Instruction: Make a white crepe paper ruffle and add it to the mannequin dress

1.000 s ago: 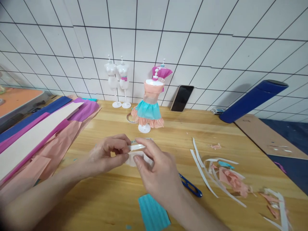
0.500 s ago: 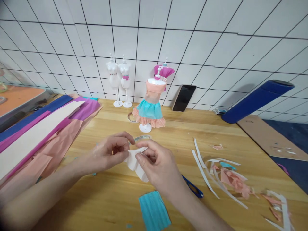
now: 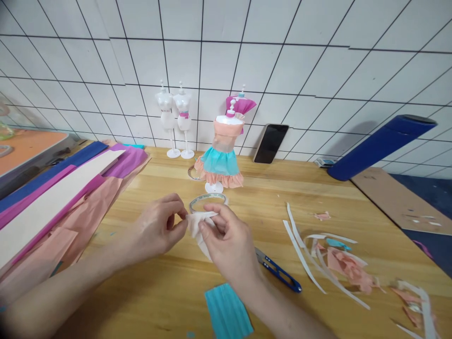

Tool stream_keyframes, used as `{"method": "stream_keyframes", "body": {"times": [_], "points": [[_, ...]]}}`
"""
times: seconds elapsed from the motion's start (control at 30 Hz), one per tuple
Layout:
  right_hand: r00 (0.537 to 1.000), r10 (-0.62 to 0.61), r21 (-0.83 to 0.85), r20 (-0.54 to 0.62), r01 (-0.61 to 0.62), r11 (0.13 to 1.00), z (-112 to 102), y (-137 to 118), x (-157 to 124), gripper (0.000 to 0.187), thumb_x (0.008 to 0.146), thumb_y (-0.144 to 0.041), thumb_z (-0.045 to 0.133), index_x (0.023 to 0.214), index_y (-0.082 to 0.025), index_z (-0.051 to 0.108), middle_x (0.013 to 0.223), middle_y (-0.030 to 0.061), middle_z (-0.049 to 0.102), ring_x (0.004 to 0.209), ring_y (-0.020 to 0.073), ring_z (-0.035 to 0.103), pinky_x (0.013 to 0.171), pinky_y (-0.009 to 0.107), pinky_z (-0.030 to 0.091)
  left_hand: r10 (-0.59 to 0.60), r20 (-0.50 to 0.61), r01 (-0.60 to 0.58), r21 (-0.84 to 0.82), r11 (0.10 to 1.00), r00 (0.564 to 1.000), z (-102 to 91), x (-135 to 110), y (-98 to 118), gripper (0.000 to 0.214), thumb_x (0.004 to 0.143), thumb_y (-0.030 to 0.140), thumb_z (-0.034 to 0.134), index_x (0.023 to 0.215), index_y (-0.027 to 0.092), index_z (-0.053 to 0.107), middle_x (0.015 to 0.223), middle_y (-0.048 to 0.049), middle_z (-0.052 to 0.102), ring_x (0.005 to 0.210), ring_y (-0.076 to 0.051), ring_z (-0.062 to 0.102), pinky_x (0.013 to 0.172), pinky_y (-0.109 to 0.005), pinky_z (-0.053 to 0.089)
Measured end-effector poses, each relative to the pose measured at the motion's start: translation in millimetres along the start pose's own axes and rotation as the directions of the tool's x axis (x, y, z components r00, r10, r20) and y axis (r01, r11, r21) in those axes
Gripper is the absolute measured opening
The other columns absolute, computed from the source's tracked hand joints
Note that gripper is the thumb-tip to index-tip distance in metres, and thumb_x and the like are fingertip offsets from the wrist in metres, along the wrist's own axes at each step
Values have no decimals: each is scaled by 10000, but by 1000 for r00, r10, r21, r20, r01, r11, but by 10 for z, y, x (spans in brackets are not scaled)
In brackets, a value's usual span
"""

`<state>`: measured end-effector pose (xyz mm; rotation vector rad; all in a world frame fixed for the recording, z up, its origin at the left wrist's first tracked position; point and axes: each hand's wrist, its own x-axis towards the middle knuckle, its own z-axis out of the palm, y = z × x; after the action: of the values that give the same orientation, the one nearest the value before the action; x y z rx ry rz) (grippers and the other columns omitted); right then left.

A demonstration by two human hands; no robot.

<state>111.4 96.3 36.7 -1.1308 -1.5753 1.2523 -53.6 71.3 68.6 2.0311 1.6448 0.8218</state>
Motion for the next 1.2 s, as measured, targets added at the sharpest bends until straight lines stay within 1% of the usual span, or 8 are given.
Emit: {"method": "stream_keyframes", "body": {"times": [0.2, 0.37, 0.5, 0.73, 0.83, 0.97, 1.07, 1.2], "points": [[991, -123, -168, -59, 112, 979, -26, -12, -45, 235, 805, -282, 580, 1028, -208, 560, 782, 52, 704, 710, 189, 672, 622, 304, 533, -133, -17, 132, -41, 990, 991, 9, 19, -22, 92, 739, 162, 501, 719, 142, 589, 759, -27, 563, 564, -99, 465, 541, -253, 354], [988, -150, -184, -46, 139, 973, -36, -11, -38, 237, 813, -292, 578, 1037, -220, 552, 770, 43, 705, 703, 193, 682, 605, 299, 540, -304, 77, 309, -395, 865, 950, -34, 67, -67, 167, 734, 231, 543, 866, 164, 621, 825, -26, 616, 691, -137, 536, 612, -264, 411], [991, -133, -160, -34, 126, 979, -18, -5, -29, 236, 814, -286, 576, 1039, -220, 548, 788, 44, 705, 714, 188, 684, 623, 300, 548, -282, 202, 347, -592, 727, 938, -27, 101, -73, 230, 711, 376, 637, 743, 151, 606, 731, -10, 604, 666, -127, 532, 631, -261, 400], [993, -121, -50, -5, 121, 991, -8, -11, -25, 247, 809, -255, 582, 1047, -206, 537, 762, 35, 702, 665, 173, 670, 589, 280, 535, -283, 173, 314, -740, 594, 943, 106, 109, -56, 201, 693, 305, 631, 621, 138, 548, 602, 12, 550, 577, -94, 481, 594, -238, 382], [994, -106, 47, 39, 105, 993, -10, -8, -14, 267, 806, -233, 580, 1064, -204, 518, 787, 38, 709, 682, 174, 673, 581, 271, 524, -290, 87, 267, -694, 669, 953, 136, 77, -63, 164, 732, 274, 601, 643, 148, 546, 629, 15, 545, 617, -104, 495, 629, -244, 402], [995, -78, 181, 66, 65, 981, -11, -12, -3, 299, 787, -256, 611, 1064, -208, 508, 745, 14, 699, 704, 177, 671, 583, 268, 513, -144, -69, 79, -571, 818, 987, 117, 59, -103, 126, 774, 213, 574, 666, 152, 553, 892, -28, 572, 760, -114, 530, 712, -253, 413], [996, -38, 274, 75, 16, 961, -16, -39, 4, 333, 773, -315, 636, 1067, -209, 519, 767, 25, 715, 676, 175, 665, 572, 272, 507, -87, 45, 95, -651, 753, 995, 76, 87, -144, 162, 786, 245, 583, 668, 141, 544, 1102, -82, 555, 739, -108, 539, 627, -240, 410], [993, 31, 362, 113, -70, 929, -44, -100, 30, 371, 727, -374, 686, 1032, -194, 574, 758, 46, 732, 637, 181, 665, 576, 282, 503, -17, 205, 170, -758, 630, 979, 16, 141, -177, 198, 776, 291, 612, 675, 134, 545, 1000, -84, 601, 694, -100, 525, 594, -226, 397]]}}
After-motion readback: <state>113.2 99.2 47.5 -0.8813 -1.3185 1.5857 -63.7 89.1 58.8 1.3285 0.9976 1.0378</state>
